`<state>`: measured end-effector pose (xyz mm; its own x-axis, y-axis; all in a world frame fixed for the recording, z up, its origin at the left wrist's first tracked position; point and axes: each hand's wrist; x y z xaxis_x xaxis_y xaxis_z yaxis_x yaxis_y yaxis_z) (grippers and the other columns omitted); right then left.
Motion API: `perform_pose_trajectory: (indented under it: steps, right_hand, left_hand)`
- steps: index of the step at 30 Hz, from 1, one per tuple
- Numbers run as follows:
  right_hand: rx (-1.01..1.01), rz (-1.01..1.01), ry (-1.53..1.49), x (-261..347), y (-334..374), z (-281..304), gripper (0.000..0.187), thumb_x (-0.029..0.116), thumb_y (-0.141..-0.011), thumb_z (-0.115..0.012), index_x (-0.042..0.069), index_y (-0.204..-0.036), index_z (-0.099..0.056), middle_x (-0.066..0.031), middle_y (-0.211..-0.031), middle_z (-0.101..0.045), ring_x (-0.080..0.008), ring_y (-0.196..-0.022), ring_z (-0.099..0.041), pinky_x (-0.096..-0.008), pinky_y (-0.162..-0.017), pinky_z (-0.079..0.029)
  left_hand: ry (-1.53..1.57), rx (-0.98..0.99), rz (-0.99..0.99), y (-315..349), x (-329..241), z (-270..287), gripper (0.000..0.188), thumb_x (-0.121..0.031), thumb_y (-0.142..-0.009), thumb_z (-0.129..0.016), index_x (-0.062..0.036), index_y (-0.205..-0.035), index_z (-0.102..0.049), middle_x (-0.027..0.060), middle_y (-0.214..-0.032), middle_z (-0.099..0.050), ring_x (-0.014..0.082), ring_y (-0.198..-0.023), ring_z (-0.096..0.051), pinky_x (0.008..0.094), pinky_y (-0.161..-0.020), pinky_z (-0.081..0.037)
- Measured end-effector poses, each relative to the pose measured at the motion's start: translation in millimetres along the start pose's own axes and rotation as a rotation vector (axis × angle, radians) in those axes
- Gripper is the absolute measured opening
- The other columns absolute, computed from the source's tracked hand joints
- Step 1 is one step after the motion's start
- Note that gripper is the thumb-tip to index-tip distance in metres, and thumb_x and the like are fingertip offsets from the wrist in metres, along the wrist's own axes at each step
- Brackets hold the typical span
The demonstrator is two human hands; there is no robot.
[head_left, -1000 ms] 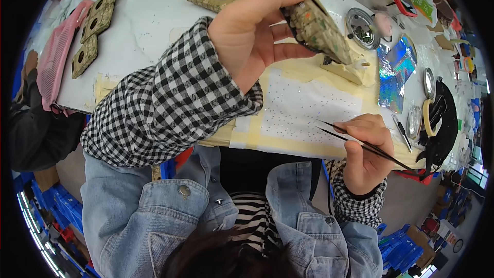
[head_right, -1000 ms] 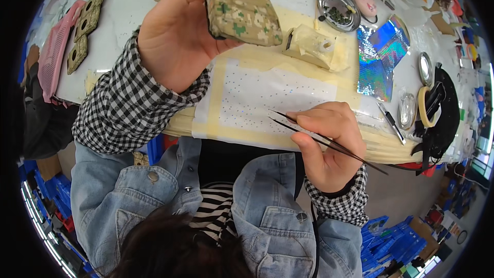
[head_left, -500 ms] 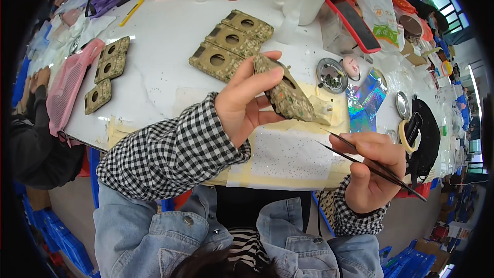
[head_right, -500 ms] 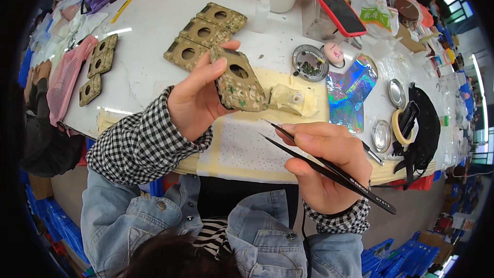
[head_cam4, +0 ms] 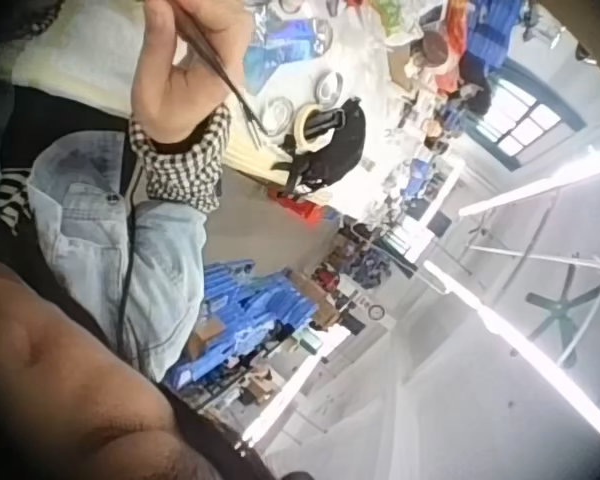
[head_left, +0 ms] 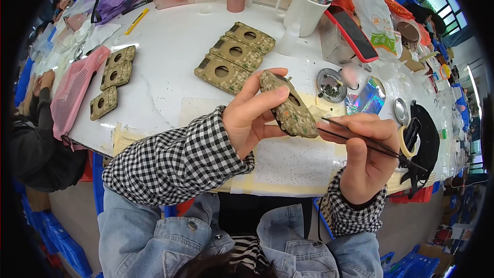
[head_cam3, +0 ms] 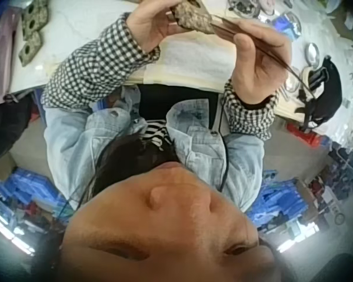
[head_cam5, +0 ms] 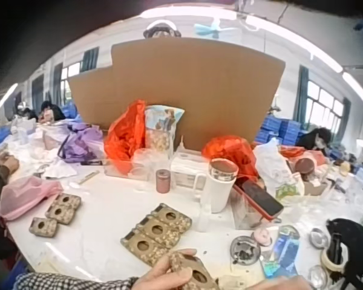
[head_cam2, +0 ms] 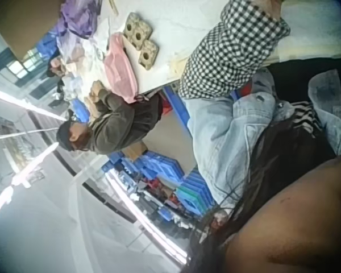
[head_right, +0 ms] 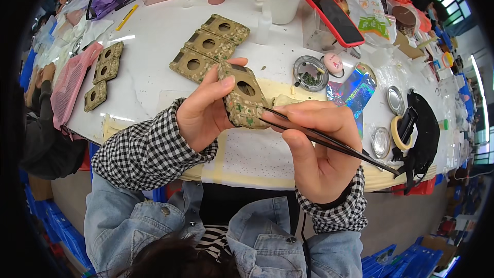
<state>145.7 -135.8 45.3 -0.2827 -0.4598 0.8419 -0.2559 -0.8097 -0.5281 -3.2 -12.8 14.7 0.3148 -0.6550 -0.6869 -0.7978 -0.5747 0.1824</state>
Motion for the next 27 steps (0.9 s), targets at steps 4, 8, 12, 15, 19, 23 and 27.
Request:
perform_pose_trajectory:
  steps: [4, 8, 12, 15, 19, 23, 27]
  right_hand:
    - [0.032, 0.001, 0.075, -1.2, -2.7, 0.7, 0.015, 0.001, -0.086, -0.060, -0.003, -0.097, -0.051, -0.0177, -0.094, -0.061, -0.0225, -0.088, -0.062, -0.0308, -0.078, -0.051]
    - [0.002, -0.008, 0.080, -2.2, -1.8, -2.0, 0.014, 0.001, -0.084, -0.063, -0.003, -0.095, -0.054, -0.0166, -0.093, -0.062, -0.0219, -0.088, -0.062, -0.0307, -0.078, -0.050]
    - [0.008, 0.008, 0.112, -1.4, -0.9, -3.7, 0.016, 0.001, -0.082, -0.066, -0.003, -0.093, -0.056, -0.0163, -0.093, -0.064, -0.0228, -0.087, -0.063, -0.0308, -0.078, -0.050]
    - [0.007, 0.020, 0.136, -1.2, -1.1, -4.4, 0.016, 0.001, -0.080, -0.068, -0.003, -0.092, -0.058, -0.0163, -0.093, -0.066, -0.0233, -0.086, -0.063, -0.0309, -0.077, -0.049]
    - [0.000, 0.029, 0.168, -0.6, -0.4, -5.3, 0.016, 0.001, -0.078, -0.069, -0.002, -0.091, -0.060, -0.0156, -0.092, -0.066, -0.0231, -0.084, -0.064, -0.0307, -0.076, -0.049]
    - [0.011, 0.059, 0.219, -1.2, -2.2, -5.8, 0.017, 0.002, -0.078, -0.070, -0.002, -0.092, -0.061, -0.0149, -0.090, -0.067, -0.0232, -0.082, -0.064, -0.0311, -0.075, -0.050]
    - [0.008, 0.082, 0.236, -2.1, -1.8, -6.1, 0.018, 0.002, -0.078, -0.071, -0.001, -0.092, -0.061, -0.0150, -0.090, -0.067, -0.0237, -0.082, -0.065, -0.0315, -0.075, -0.050]
  left_hand:
    - [-0.007, 0.000, 0.013, -0.1, -1.0, 0.2, 0.053, -0.026, -0.087, -0.059, -0.0130, -0.131, -0.032, 0.0083, -0.116, -0.048, 0.0202, -0.105, -0.055, 0.0398, -0.086, -0.052]
    - [-0.012, -0.005, 0.016, -0.2, -1.3, -0.5, 0.053, -0.026, -0.087, -0.060, -0.0134, -0.131, -0.033, 0.0078, -0.116, -0.048, 0.0197, -0.106, -0.054, 0.0390, -0.086, -0.052]
    - [-0.027, -0.012, 0.015, -1.4, -1.0, 1.0, 0.054, -0.026, -0.086, -0.061, -0.0135, -0.130, -0.034, 0.0074, -0.115, -0.049, 0.0190, -0.105, -0.054, 0.0383, -0.085, -0.052]
    - [-0.024, -0.016, 0.010, -1.7, -0.4, 0.9, 0.054, -0.026, -0.086, -0.062, -0.0134, -0.130, -0.034, 0.0072, -0.115, -0.049, 0.0185, -0.104, -0.054, 0.0380, -0.084, -0.053]
    - [-0.023, -0.010, 0.004, -2.4, -0.2, 0.3, 0.054, -0.026, -0.086, -0.062, -0.0134, -0.130, -0.034, 0.0073, -0.114, -0.050, 0.0182, -0.103, -0.055, 0.0378, -0.084, -0.053]
    - [-0.024, -0.007, -0.004, -1.4, -2.0, 0.0, 0.055, -0.026, -0.085, -0.062, -0.0133, -0.130, -0.033, 0.0077, -0.113, -0.051, 0.0183, -0.103, -0.055, 0.0376, -0.083, -0.053]
    - [-0.034, -0.002, 0.006, -1.9, -1.8, 0.8, 0.056, -0.026, -0.085, -0.062, -0.0129, -0.130, -0.033, 0.0082, -0.114, -0.050, 0.0185, -0.104, -0.054, 0.0377, -0.084, -0.052]
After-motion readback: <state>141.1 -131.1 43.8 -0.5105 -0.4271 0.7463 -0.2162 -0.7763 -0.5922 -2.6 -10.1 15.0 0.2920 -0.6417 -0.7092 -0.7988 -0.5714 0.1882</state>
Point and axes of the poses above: each hand's wrist, its own y-axis away from the middle knuckle, its own z-axis out of the back of the hand, x = y × z
